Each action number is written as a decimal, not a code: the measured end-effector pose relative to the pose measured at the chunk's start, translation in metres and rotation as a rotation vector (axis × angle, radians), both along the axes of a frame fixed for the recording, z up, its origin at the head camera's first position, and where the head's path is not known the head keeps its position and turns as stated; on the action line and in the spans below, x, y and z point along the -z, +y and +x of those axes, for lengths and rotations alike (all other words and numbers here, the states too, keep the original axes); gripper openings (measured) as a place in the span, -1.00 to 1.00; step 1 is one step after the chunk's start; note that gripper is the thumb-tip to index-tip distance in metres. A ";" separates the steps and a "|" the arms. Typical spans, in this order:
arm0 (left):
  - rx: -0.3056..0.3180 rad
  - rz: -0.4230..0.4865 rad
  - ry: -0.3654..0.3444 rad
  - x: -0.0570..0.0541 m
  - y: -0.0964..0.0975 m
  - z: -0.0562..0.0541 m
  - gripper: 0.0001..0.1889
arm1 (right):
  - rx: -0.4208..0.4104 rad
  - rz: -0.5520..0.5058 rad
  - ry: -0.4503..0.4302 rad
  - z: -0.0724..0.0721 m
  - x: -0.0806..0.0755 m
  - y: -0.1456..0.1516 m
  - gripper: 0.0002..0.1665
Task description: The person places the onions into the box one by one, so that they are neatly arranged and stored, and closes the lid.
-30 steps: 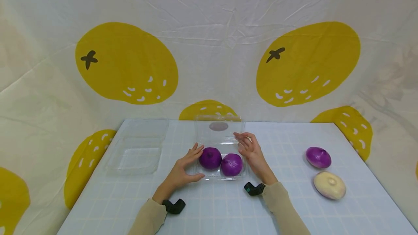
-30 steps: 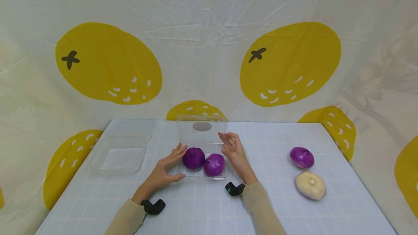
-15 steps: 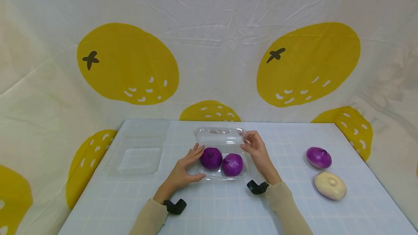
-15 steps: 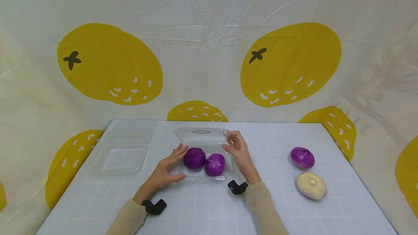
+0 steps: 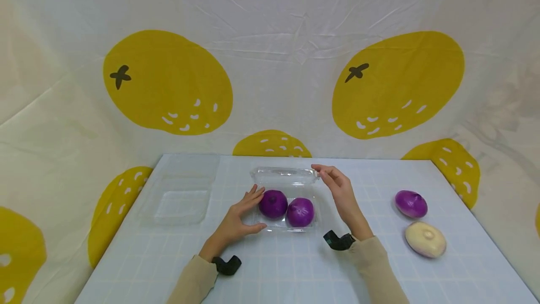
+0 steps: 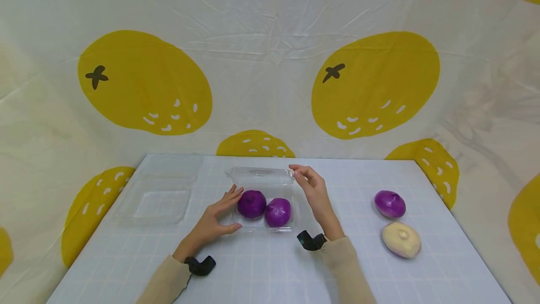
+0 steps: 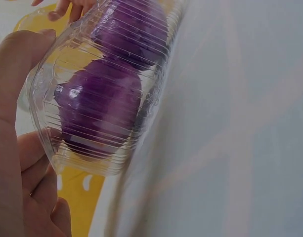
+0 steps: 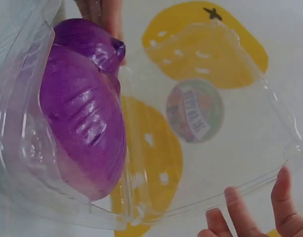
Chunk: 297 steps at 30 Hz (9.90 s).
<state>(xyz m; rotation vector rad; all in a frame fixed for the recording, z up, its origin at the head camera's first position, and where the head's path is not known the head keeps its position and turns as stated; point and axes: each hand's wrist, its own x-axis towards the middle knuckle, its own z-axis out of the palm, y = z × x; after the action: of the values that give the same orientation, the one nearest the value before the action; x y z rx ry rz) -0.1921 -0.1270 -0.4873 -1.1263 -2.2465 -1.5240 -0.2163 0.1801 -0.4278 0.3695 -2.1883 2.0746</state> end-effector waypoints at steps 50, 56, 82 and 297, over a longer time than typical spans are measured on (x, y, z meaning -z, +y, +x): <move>-0.165 0.067 -0.524 -0.010 -0.020 0.020 -0.72 | -0.130 0.184 -0.274 0.052 0.034 0.018 -0.24; -0.132 0.117 -0.569 0.001 -0.016 0.016 -0.83 | -0.152 0.173 -0.357 0.051 0.041 0.021 -0.20; -0.011 0.199 -0.837 0.028 -0.004 0.015 -0.63 | -0.572 -0.186 -0.543 0.043 0.068 0.036 -0.78; -0.166 0.217 -0.967 -0.005 -0.007 -0.065 -0.51 | 0.414 0.136 -0.174 -0.041 0.014 0.004 -0.55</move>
<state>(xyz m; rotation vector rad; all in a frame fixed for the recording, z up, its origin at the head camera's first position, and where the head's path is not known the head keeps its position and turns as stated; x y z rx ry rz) -0.2575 -0.1339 -0.4827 -0.0866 -2.4627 -2.4988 -0.2571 0.1841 -0.4415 -0.2475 -2.2642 1.7958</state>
